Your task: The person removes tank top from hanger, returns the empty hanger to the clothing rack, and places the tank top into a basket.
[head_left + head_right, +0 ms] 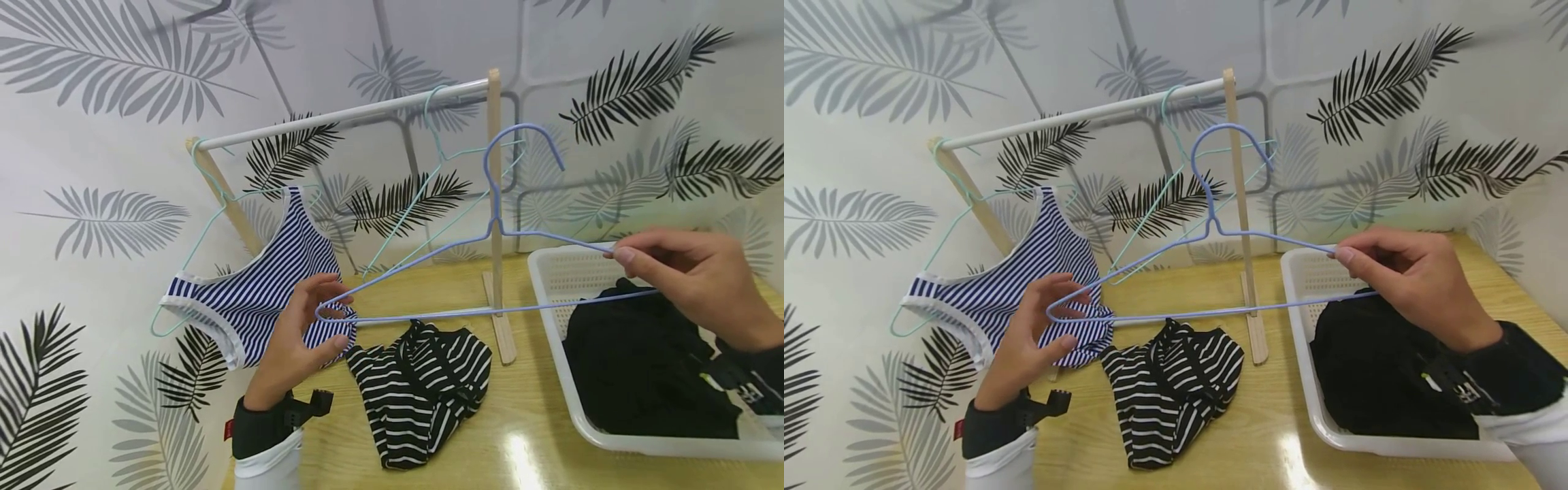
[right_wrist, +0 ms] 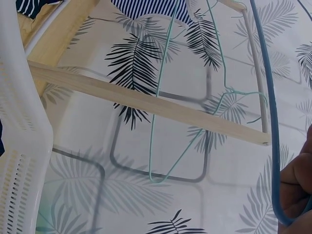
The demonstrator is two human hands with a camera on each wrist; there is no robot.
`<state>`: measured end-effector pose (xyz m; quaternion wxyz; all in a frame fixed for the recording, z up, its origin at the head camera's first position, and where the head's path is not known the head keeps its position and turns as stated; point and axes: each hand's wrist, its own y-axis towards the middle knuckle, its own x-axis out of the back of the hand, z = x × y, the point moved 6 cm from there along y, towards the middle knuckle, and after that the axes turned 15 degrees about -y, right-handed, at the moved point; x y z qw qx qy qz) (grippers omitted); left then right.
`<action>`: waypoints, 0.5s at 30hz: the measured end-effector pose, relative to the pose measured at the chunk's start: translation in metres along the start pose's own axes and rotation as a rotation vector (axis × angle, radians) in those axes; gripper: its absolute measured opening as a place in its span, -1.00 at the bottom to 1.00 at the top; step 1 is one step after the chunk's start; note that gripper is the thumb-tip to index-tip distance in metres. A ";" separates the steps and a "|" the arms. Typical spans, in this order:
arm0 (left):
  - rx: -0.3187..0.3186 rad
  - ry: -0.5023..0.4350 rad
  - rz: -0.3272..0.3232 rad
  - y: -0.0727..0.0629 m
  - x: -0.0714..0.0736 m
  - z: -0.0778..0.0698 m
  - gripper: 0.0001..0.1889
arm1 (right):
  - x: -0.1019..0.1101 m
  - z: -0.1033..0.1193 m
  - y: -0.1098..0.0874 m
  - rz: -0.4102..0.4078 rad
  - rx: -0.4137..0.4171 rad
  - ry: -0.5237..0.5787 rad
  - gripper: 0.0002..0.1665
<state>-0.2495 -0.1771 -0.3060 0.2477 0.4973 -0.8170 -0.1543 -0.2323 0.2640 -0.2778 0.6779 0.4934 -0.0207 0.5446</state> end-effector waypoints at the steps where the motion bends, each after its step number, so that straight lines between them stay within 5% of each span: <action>1: -0.023 -0.009 -0.004 0.001 0.000 -0.003 -0.28 | -0.001 0.000 0.000 0.000 0.006 -0.008 -0.77; 10: -0.195 0.054 0.012 0.012 -0.012 -0.030 -0.43 | -0.007 0.006 0.003 0.025 0.039 0.003 -0.76; 15: -0.241 0.162 0.092 0.024 -0.024 -0.041 -0.49 | -0.012 0.012 0.004 0.051 0.118 0.010 -0.72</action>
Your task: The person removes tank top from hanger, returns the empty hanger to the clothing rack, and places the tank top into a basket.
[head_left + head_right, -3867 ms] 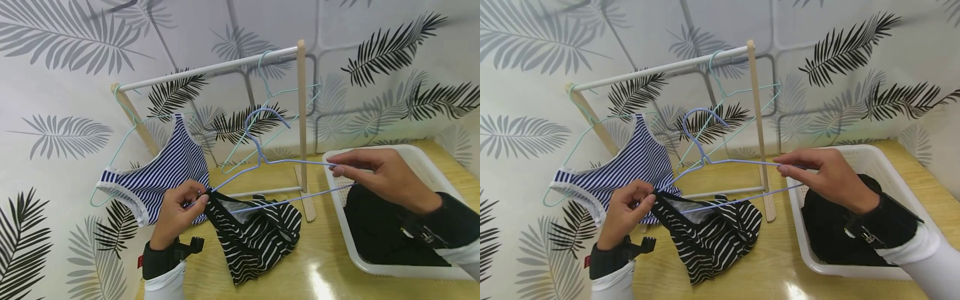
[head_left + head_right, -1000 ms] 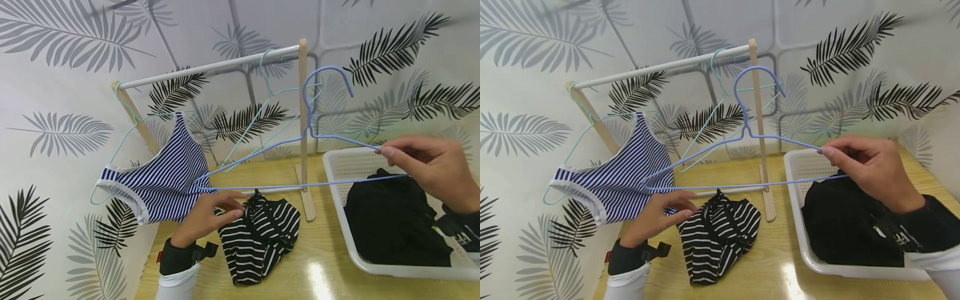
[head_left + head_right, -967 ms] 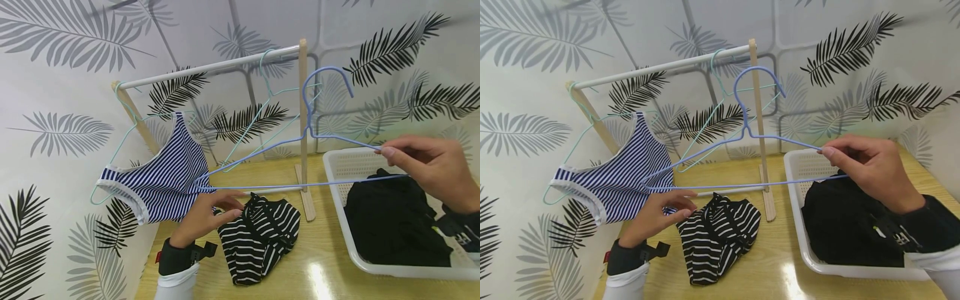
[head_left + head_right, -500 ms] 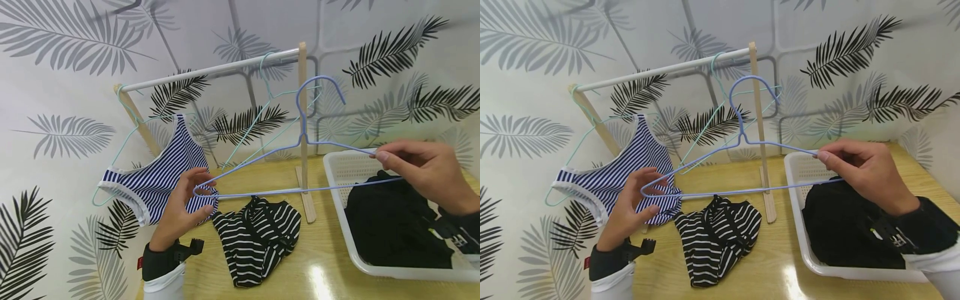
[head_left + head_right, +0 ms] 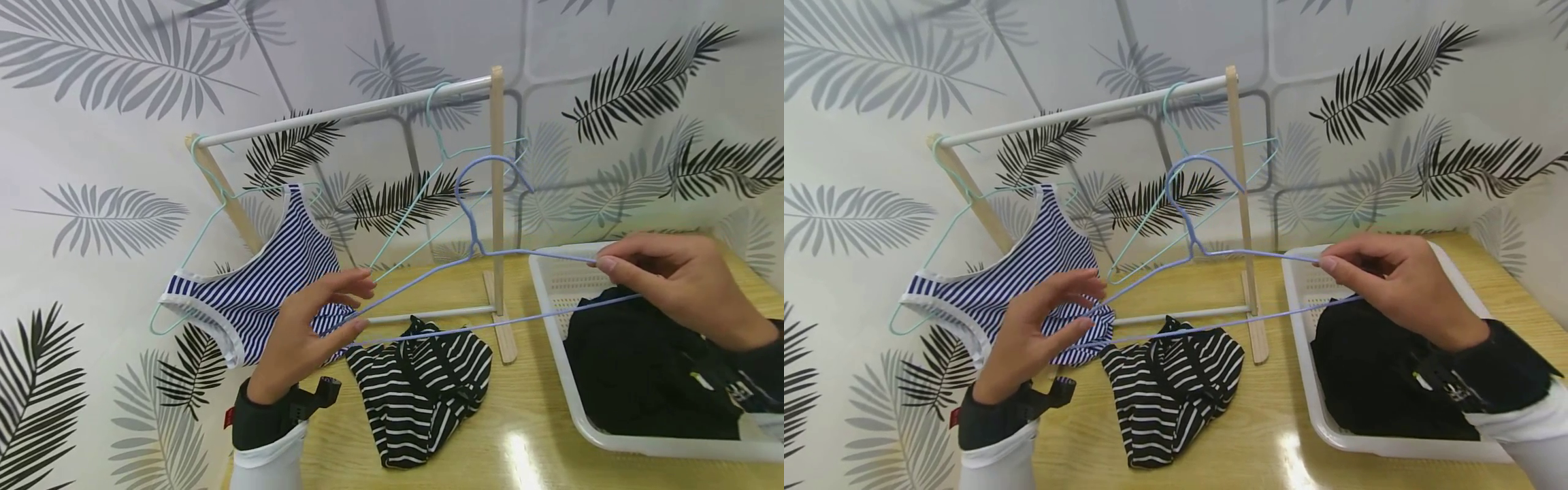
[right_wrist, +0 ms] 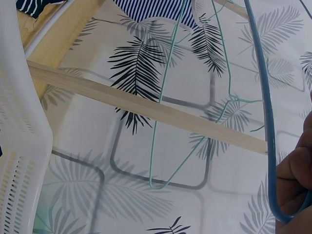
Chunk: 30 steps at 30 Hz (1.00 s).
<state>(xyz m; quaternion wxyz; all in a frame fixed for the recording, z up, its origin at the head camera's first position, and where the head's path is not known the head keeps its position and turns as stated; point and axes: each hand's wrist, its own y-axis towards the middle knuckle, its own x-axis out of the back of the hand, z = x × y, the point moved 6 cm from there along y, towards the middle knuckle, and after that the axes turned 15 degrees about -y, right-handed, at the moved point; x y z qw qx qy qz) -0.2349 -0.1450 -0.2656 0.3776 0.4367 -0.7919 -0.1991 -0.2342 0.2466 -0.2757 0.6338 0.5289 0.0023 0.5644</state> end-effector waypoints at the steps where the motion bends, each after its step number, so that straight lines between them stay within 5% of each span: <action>1: 0.003 0.015 0.022 0.002 -0.002 0.000 -0.50 | -0.001 0.000 0.000 0.004 0.011 -0.002 -0.71; 7: -0.030 0.014 0.081 0.004 -0.010 0.001 -0.59 | -0.004 -0.001 -0.001 0.007 0.032 -0.011 -0.69; 16: -0.136 -0.015 0.056 0.003 -0.010 -0.001 -0.61 | -0.007 -0.002 0.000 0.025 0.019 0.004 -0.72; 25: -0.140 0.022 0.018 0.001 -0.005 -0.006 -0.63 | -0.010 -0.004 0.002 0.083 -0.041 0.033 -0.72; 30: -0.152 0.021 0.012 0.000 -0.002 -0.009 -0.64 | -0.010 -0.001 0.004 0.091 -0.003 -0.002 -0.69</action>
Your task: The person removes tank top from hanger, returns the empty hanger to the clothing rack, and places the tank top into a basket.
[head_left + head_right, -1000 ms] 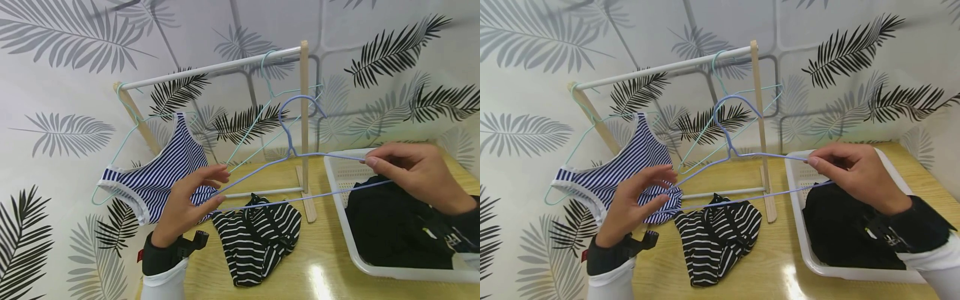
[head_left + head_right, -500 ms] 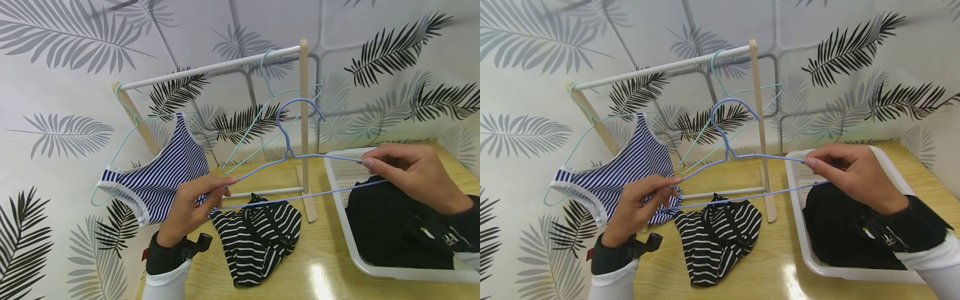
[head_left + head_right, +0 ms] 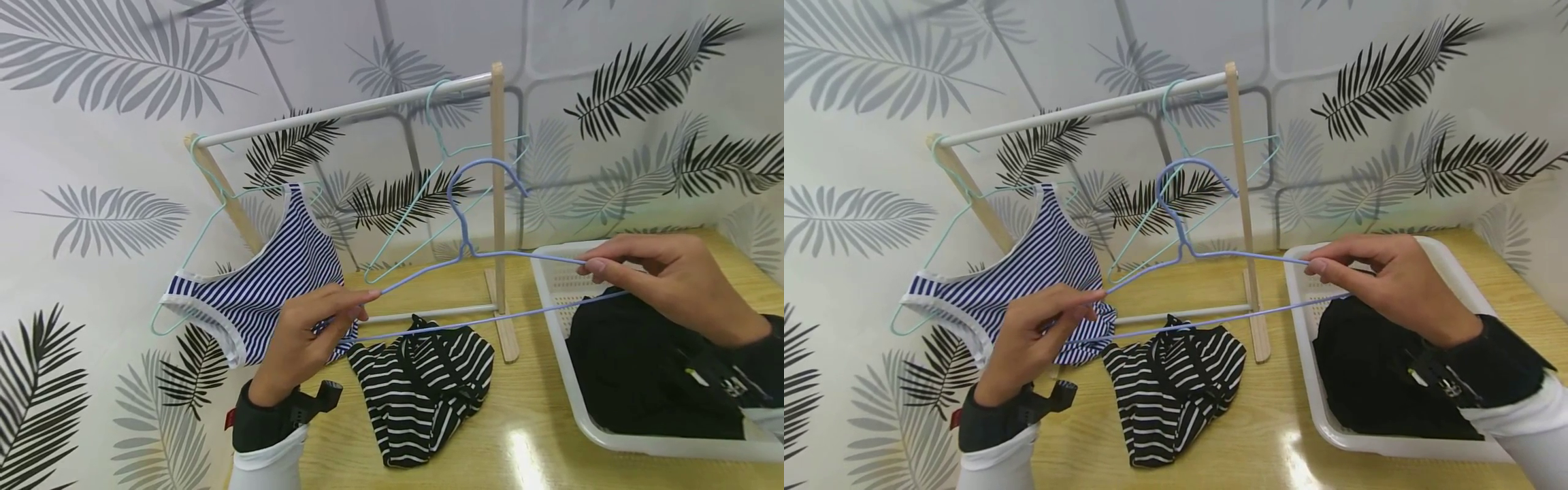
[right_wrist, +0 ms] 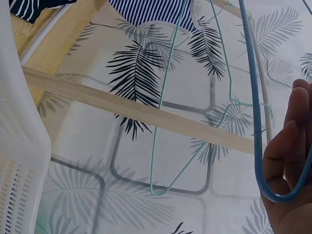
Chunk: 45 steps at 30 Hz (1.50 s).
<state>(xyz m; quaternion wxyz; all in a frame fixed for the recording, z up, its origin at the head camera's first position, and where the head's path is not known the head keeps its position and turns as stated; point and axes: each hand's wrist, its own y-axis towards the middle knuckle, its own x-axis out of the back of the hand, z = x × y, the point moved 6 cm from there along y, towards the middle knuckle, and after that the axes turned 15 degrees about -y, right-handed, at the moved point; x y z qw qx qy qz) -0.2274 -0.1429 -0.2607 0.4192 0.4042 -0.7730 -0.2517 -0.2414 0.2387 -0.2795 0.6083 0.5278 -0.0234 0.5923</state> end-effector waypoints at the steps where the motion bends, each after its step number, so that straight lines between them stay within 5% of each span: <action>1: -0.005 0.003 0.000 0.000 0.000 0.000 -0.65 | 0.000 0.000 0.000 0.001 0.005 -0.012 -0.69; 10: -0.021 0.045 -0.051 -0.004 0.016 -0.004 -0.65 | 0.001 -0.007 0.000 0.044 -0.079 -0.015 -0.64; 20: 0.011 0.175 -0.145 -0.011 0.043 -0.017 -0.70 | -0.015 -0.020 -0.004 0.275 -0.116 -0.158 -0.05; 27: 0.015 0.237 -0.243 -0.015 0.063 -0.030 -0.71 | -0.033 -0.027 -0.011 0.444 -0.110 -0.243 0.02; 39: 0.105 0.382 -0.460 -0.026 0.094 -0.046 -0.73 | -0.037 -0.030 -0.015 0.477 -0.114 -0.276 0.04; 45: 0.126 0.424 -0.554 -0.025 0.097 -0.061 -0.73 | -0.038 -0.035 -0.016 0.482 -0.136 -0.383 0.07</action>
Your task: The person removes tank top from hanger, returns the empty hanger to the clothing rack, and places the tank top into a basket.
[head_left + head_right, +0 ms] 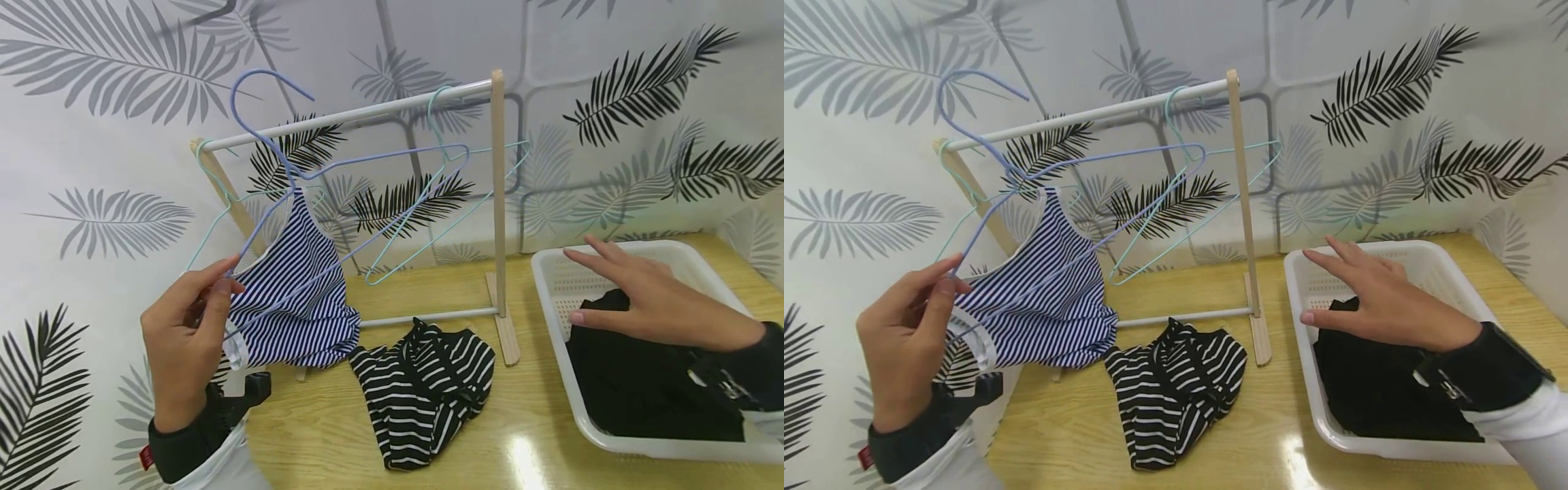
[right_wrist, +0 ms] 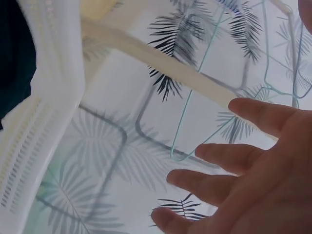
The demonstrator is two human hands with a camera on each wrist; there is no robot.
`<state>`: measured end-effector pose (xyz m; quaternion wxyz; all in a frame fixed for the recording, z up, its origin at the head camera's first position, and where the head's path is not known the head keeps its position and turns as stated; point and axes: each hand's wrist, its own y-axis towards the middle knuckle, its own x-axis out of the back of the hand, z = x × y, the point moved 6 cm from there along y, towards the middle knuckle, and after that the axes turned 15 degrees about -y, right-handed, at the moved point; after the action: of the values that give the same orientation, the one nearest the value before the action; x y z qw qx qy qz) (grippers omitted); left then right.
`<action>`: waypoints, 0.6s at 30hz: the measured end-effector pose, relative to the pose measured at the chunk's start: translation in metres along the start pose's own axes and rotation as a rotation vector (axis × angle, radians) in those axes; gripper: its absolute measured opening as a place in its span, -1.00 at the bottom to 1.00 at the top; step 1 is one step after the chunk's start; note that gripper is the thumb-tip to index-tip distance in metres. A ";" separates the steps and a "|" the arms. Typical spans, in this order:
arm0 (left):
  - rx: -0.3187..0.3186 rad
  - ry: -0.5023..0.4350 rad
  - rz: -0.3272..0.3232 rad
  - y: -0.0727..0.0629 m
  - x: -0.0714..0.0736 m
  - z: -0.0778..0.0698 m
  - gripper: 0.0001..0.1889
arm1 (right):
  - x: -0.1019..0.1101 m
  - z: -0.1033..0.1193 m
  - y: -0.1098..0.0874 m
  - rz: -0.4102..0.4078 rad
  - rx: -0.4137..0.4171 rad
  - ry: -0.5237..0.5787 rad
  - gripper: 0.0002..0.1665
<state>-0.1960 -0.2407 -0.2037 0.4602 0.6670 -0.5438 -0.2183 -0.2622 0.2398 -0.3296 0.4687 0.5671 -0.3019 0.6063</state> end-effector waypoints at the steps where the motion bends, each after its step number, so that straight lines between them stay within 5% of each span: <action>1: 0.001 0.006 -0.012 0.001 0.000 -0.003 -0.73 | -0.001 -0.001 0.000 0.007 -0.013 -0.019 0.07; 12: -0.019 0.087 -0.117 0.004 0.007 -0.008 -0.72 | -0.011 -0.007 0.000 0.055 -0.075 -0.130 0.05; 18: -0.013 0.167 -0.151 0.005 0.009 0.009 -0.70 | -0.018 -0.008 0.001 0.115 -0.068 -0.164 0.06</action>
<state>-0.2028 -0.2522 -0.2021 0.4907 0.7188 -0.4503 -0.1996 -0.2676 0.2427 -0.3482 0.4260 0.5802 -0.3916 0.5732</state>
